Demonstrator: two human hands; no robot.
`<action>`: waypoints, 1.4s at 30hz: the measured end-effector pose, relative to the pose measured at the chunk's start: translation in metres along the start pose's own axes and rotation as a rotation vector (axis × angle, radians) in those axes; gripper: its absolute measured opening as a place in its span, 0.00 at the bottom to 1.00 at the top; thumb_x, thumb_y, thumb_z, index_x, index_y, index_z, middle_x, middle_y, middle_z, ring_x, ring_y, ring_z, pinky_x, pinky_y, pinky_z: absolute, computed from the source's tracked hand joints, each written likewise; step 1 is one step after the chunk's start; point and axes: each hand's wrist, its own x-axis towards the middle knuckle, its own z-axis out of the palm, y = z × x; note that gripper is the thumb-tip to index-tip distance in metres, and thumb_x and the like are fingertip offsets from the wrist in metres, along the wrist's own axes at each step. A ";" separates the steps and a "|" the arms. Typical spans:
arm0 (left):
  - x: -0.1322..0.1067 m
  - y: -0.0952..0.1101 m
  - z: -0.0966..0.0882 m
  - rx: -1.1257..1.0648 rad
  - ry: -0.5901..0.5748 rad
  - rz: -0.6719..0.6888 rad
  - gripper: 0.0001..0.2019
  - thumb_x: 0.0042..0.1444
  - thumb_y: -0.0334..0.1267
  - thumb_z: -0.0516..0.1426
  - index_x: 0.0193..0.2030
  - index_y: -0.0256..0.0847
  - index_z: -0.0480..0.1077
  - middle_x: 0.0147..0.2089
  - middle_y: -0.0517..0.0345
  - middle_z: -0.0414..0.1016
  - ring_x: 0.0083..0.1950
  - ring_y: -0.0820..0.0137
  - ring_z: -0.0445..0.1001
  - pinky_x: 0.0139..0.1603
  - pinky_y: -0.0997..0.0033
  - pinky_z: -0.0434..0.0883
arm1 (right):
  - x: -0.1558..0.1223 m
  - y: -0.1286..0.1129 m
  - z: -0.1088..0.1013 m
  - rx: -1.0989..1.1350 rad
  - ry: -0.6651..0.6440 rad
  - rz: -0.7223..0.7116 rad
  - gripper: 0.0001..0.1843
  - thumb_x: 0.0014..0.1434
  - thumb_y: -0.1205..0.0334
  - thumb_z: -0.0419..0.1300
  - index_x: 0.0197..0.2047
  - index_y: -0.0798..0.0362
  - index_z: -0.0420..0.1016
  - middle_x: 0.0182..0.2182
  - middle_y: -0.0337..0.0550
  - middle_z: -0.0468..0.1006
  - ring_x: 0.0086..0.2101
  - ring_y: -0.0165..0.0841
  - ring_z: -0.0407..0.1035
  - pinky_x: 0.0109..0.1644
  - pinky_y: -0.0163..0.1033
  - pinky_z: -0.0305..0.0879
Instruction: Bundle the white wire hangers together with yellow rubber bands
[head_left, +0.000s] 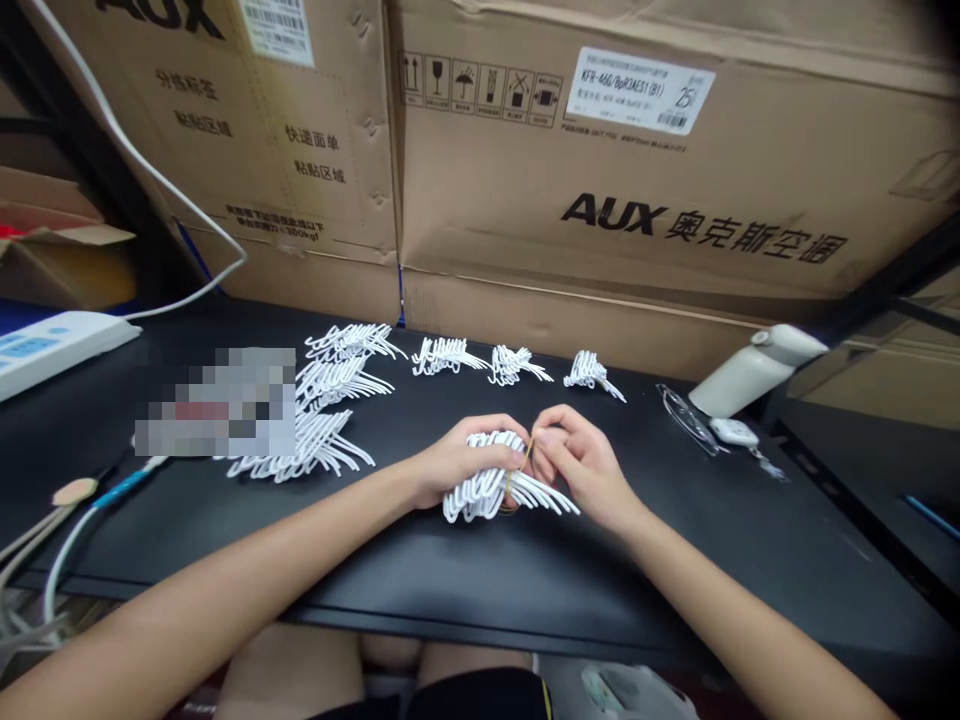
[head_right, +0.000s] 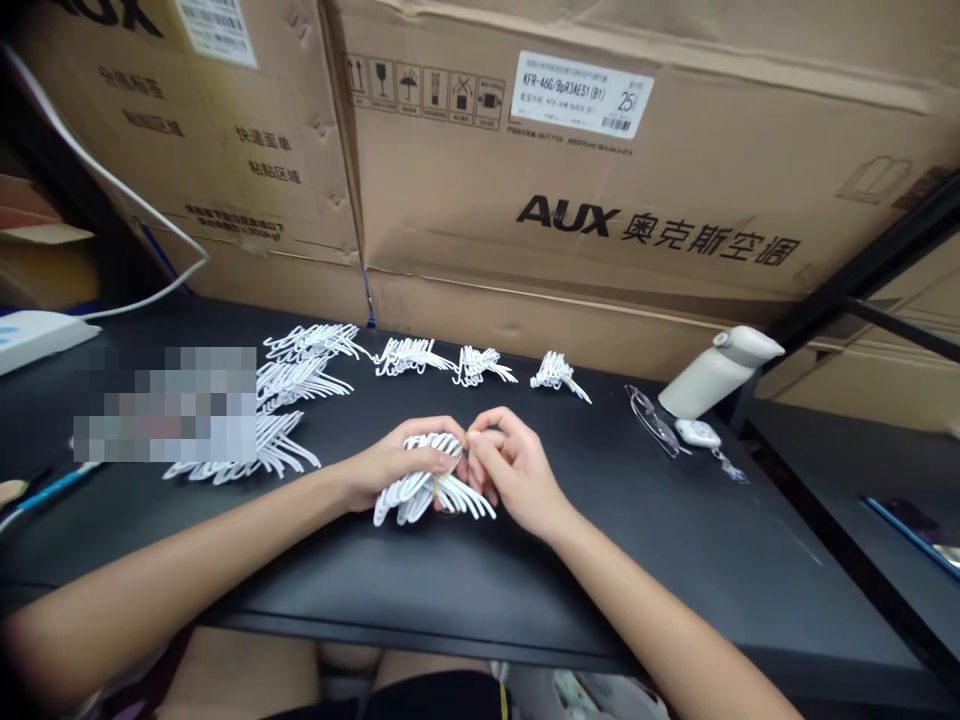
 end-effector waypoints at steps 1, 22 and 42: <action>0.000 0.001 -0.001 0.004 0.025 0.023 0.13 0.45 0.37 0.64 0.37 0.37 0.70 0.30 0.54 0.76 0.28 0.69 0.75 0.30 0.70 0.72 | 0.002 -0.001 -0.002 0.047 -0.034 0.070 0.12 0.57 0.54 0.60 0.34 0.52 0.65 0.16 0.30 0.66 0.15 0.23 0.58 0.17 0.30 0.55; -0.003 0.001 0.002 0.501 0.100 0.400 0.16 0.48 0.37 0.62 0.43 0.39 0.64 0.42 0.52 0.75 0.41 0.67 0.74 0.43 0.68 0.70 | 0.004 0.015 -0.010 -0.396 0.429 -0.364 0.07 0.49 0.60 0.68 0.32 0.51 0.76 0.34 0.45 0.82 0.34 0.42 0.78 0.37 0.45 0.76; 0.003 -0.018 -0.011 0.943 0.235 0.353 0.27 0.42 0.45 0.64 0.47 0.42 0.57 0.40 0.57 0.72 0.37 0.66 0.72 0.37 0.69 0.66 | 0.004 0.012 -0.004 -0.597 0.063 -0.402 0.26 0.47 0.58 0.69 0.51 0.50 0.74 0.51 0.48 0.75 0.51 0.42 0.70 0.58 0.49 0.66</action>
